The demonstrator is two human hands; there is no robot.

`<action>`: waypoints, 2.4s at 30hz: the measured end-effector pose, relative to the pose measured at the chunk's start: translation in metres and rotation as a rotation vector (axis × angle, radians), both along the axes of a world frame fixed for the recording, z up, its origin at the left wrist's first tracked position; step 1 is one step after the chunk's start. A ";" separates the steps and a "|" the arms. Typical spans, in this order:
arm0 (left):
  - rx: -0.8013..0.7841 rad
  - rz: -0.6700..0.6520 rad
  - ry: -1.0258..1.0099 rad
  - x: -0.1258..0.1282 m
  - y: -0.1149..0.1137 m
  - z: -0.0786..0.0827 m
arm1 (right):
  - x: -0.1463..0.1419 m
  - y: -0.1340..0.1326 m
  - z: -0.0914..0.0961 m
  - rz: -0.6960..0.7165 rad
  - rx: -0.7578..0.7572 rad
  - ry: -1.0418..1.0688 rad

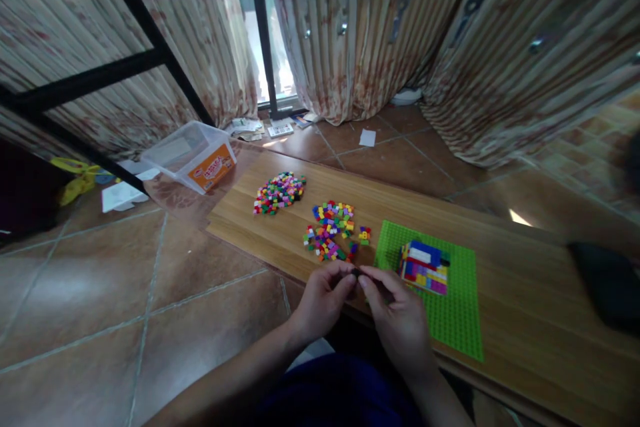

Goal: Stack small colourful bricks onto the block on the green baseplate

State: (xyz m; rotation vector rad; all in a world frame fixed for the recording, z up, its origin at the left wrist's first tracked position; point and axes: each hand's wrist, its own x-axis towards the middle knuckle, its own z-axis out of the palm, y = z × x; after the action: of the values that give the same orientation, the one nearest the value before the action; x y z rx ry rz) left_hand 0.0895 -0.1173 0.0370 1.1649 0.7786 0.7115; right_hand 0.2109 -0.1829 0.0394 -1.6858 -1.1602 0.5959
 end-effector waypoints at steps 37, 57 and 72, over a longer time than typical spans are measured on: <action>0.593 -0.152 0.365 0.124 0.024 -0.007 | 0.114 -0.017 -0.030 -0.508 -0.013 0.044; 0.490 -0.111 0.395 0.146 0.019 -0.015 | 0.116 -0.005 -0.034 -0.612 0.038 0.343; 0.474 -0.082 0.384 0.147 0.013 -0.015 | 0.113 -0.008 -0.039 -0.593 0.052 0.366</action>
State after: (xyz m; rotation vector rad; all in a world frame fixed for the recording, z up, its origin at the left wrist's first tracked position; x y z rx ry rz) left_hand 0.2363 -0.1043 0.0218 1.7895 0.8999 0.6278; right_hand 0.3241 -0.1908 0.0000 -1.6785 -0.3801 0.4618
